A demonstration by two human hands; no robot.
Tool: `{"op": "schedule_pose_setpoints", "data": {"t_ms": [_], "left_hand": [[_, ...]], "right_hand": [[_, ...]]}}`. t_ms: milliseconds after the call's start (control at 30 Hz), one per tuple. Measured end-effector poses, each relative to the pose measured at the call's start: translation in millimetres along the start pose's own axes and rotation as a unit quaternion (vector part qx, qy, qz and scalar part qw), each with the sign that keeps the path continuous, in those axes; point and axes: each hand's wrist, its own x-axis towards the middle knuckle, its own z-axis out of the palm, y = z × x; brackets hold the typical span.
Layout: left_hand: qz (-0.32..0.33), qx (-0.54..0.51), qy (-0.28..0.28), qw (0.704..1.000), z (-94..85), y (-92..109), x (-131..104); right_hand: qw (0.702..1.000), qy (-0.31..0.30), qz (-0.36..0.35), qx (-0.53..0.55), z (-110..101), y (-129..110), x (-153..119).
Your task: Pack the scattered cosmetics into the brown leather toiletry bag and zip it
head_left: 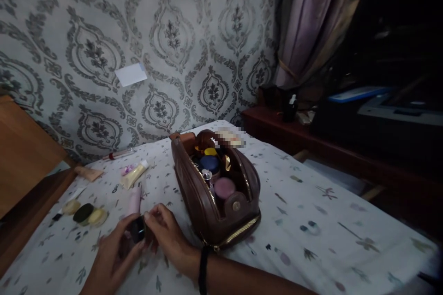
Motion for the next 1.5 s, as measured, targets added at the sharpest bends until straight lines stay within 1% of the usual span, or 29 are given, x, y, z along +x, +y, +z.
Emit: {"op": "schedule_pose_setpoints", "data": {"t_ms": [133, 267, 333, 400, 467, 533, 600, 700, 800, 933, 1067, 1167, 1233, 1367, 1500], "left_hand": [[-0.036, -0.031, -0.004, 0.999, -1.2, 1.4, 1.0], [-0.051, -0.043, -0.014, 0.998, -1.3, -1.6, 3.5], [-0.059, -0.045, -0.019, 0.997, -1.7, 0.9, 5.1], [-0.061, -0.050, -0.011, 0.997, -2.4, 7.1, 7.2], [-0.060, -0.061, 0.013, 0.996, -4.5, 14.2, 10.7], [-0.053, -0.062, 0.030, 0.996, -9.3, 19.1, 16.8], [-0.040, -0.051, 0.028, 0.997, -17.3, 21.5, 25.8], [-0.026, -0.019, 0.020, 0.999, -32.7, 25.9, 43.7], [-0.014, 0.001, 0.024, 1.000, -46.1, 39.6, 64.9], [0.035, 0.015, 0.006, 0.999, -57.6, 72.5, 98.7], [0.104, 0.038, -0.005, 0.994, -62.2, 111.5, 137.7], [0.149, 0.053, -0.029, 0.987, -59.9, 135.0, 166.8], [0.180, 0.066, -0.053, 0.980, -55.4, 145.1, 185.0], [0.219, 0.093, -0.122, 0.964, -42.5, 156.0, 217.4], [0.225, 0.141, -0.211, 0.941, -28.5, 163.7, 244.1]], "right_hand": [[1.000, 0.002, 0.003, -0.004, 1.3, 0.9, 1.7], [1.000, 0.001, 0.023, -0.008, 1.4, 2.5, 5.3], [0.999, -0.004, 0.032, -0.011, 1.0, 2.9, 6.8], [0.999, -0.005, 0.035, -0.009, 0.7, 3.1, 7.7], [0.999, -0.007, 0.034, -0.001, 0.7, 3.3, 8.2], [0.999, -0.013, 0.028, 0.010, 0.8, 3.7, 8.7], [0.999, -0.019, 0.022, 0.022, 0.8, 4.3, 9.7], [0.999, -0.020, 0.032, 0.034, 0.1, 5.2, 12.2], [0.998, -0.025, 0.044, 0.042, -0.8, 5.4, 14.3], [0.997, -0.037, 0.038, 0.049, -1.0, 4.0, 13.9], [0.997, -0.036, 0.036, 0.051, -0.4, 4.7, 14.5], [0.998, -0.032, 0.036, 0.051, 0.1, 5.6, 15.9], [0.998, -0.030, 0.036, 0.051, 0.4, 5.0, 16.0], [0.997, -0.038, 0.043, 0.049, 1.4, 2.1, 14.4], [0.996, -0.045, 0.052, 0.056, 1.6, 1.7, 13.2]]}}
